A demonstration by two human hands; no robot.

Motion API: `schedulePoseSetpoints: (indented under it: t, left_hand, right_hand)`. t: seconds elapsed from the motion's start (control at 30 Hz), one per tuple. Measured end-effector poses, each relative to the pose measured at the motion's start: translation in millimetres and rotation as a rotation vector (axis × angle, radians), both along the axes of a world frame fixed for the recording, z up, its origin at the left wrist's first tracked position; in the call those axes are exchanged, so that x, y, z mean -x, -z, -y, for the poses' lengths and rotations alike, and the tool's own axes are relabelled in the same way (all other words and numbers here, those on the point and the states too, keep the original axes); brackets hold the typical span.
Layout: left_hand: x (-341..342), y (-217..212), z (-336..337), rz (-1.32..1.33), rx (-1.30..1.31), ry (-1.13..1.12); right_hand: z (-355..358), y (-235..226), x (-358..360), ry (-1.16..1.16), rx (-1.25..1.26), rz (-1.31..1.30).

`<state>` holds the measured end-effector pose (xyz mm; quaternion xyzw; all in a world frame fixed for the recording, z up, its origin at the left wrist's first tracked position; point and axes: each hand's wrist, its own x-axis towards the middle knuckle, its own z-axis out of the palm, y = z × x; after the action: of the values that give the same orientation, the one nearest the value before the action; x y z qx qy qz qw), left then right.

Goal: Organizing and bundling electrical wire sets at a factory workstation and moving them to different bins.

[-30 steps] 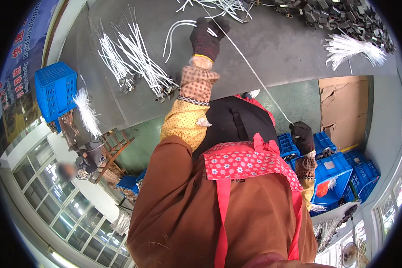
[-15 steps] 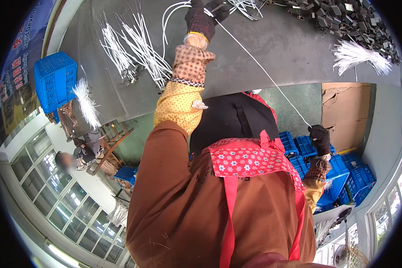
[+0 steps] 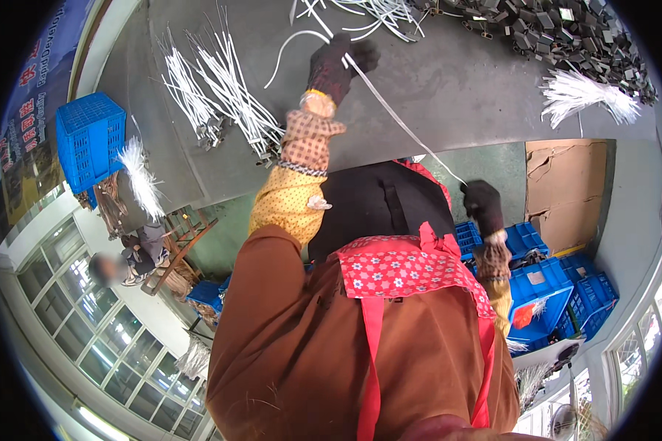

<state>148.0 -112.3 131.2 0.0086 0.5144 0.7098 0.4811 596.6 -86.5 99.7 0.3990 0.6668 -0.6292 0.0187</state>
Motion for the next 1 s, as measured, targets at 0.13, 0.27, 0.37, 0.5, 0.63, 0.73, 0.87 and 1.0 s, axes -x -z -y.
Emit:
schedulePoseSetpoints:
  t: [0.13,0.27,0.37,0.5,0.63,0.73,0.87,1.0]
  left_hand:
    - [-21.2,22.0,35.5,0.191,-0.056,0.178]
    - [-83.9,57.7,36.6,-0.165,0.167,0.3]
    - [-81.4,52.9,19.3,-0.066,0.294,0.291]
    - [-32.7,109.3,38.7,-0.335,0.444,0.56]
    - [-47.1,38.8,2.4,-0.114,0.763,0.484]
    - [-32.2,53.3,20.1,0.101,0.373,0.337]
    - [-37.9,42.4,-14.7,-0.059,0.388,0.385]
    - [-112.1,102.3,-73.1,-0.423,0.117,0.273]
  right_hand:
    - [-16.8,19.9,119.7,0.058,-0.129,-0.094]
    - [-24.8,-18.6,256.4,0.407,0.075,-0.039]
    - [-39.1,-10.0,284.2,0.242,-0.309,0.201]
    - [-78.4,8.4,297.6,0.145,-0.484,0.253]
    - [-155.6,13.3,324.9,0.256,-0.665,0.462]
    - [-163.0,35.0,350.1,0.257,-0.553,0.36]
    - [-151.3,33.5,292.5,0.257,-0.477,0.192]
    - [-79.8,26.9,221.6,0.445,0.065,0.053]
